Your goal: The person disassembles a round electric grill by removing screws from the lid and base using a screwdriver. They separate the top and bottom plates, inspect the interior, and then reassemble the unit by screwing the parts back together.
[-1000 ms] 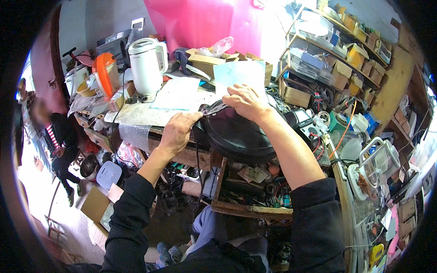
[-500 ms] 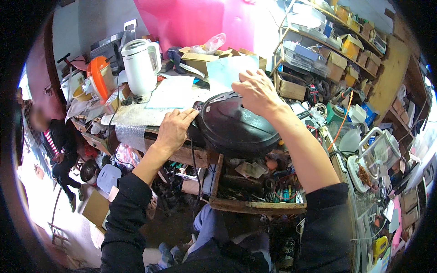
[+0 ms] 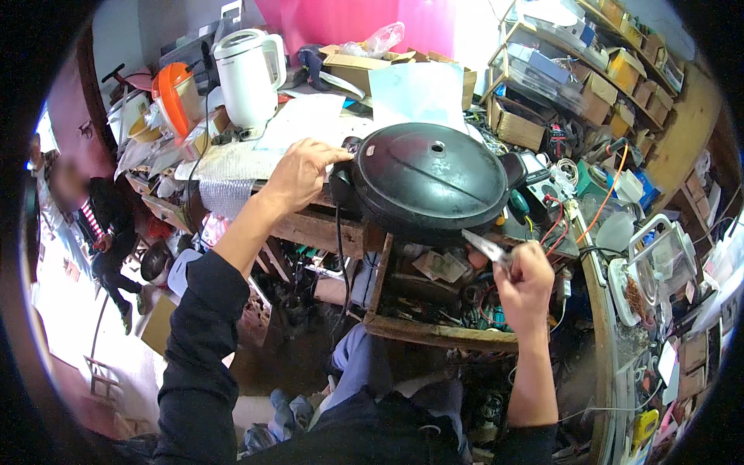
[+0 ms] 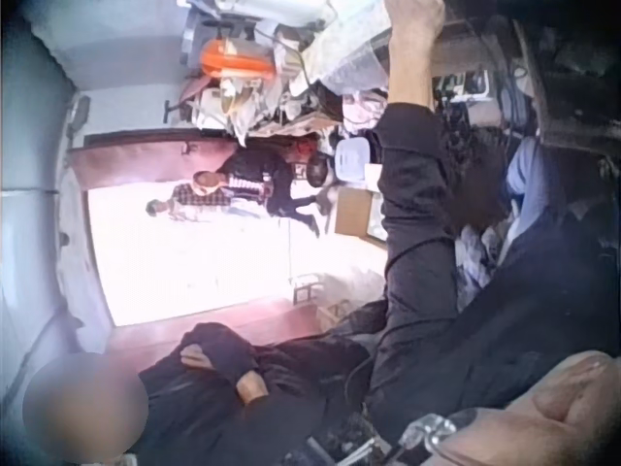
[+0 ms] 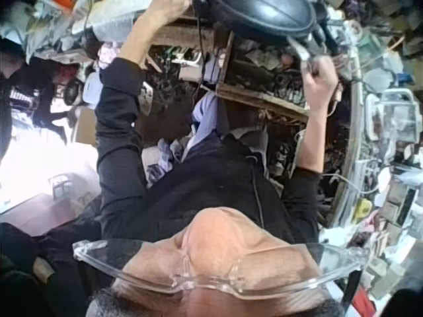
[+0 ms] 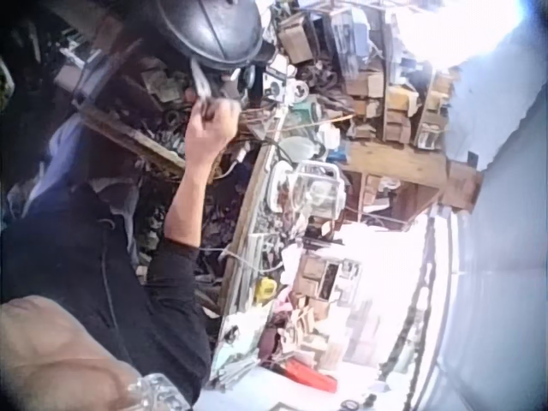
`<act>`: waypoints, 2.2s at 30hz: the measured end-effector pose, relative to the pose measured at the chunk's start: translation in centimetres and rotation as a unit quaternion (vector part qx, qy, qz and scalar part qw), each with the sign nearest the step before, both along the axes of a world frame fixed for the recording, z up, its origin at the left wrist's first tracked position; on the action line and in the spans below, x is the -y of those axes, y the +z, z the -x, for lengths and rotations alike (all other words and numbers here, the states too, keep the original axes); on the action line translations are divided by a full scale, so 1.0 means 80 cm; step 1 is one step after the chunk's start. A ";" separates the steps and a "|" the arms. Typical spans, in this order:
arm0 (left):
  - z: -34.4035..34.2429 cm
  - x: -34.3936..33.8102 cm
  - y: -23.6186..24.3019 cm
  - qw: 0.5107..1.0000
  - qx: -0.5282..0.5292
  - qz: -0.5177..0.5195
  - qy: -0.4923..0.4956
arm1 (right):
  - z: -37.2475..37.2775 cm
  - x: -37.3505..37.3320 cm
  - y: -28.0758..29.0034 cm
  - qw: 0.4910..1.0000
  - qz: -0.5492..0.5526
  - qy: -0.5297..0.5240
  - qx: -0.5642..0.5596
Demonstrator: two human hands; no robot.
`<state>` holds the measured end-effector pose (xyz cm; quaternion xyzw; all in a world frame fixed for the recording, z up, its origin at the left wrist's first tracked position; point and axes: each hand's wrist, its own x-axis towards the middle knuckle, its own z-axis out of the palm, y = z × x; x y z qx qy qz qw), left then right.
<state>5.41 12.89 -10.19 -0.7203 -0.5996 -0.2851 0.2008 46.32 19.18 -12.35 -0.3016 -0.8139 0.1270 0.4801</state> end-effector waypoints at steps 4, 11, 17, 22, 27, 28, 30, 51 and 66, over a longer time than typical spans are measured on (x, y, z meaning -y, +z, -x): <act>-0.004 -0.007 0.002 1.000 -0.017 -0.016 0.002 | -0.057 0.001 -0.077 0.971 0.098 -0.074 0.206; -0.013 -0.002 0.001 0.997 -0.048 -0.053 0.039 | -0.081 -0.013 -0.105 0.910 0.234 -0.080 0.334; -0.017 0.001 -0.004 0.999 -0.009 -0.026 0.040 | -0.049 -0.022 -0.065 0.952 0.186 -0.051 0.237; -0.019 -0.002 -0.015 0.998 0.040 -0.007 0.052 | -0.004 -0.073 0.010 0.989 0.116 -0.019 -0.086; -0.015 0.000 -0.058 0.955 0.282 -0.093 0.020 | 0.026 -0.144 0.048 0.964 0.233 -0.056 -0.118; -0.015 0.005 -0.065 0.949 0.309 -0.062 0.033 | 0.033 -0.150 0.048 0.953 0.269 -0.050 -0.127; -0.010 0.012 -0.077 0.931 0.360 0.001 0.058 | 0.040 -0.157 0.048 0.955 0.282 -0.006 -0.094; -0.009 0.000 -0.118 0.830 0.552 0.023 -0.078 | 0.121 -0.131 0.219 0.962 0.195 0.112 -0.155; -0.024 0.041 0.162 0.905 0.407 -0.070 -0.105 | 0.376 -0.134 0.331 0.953 -0.207 0.220 0.039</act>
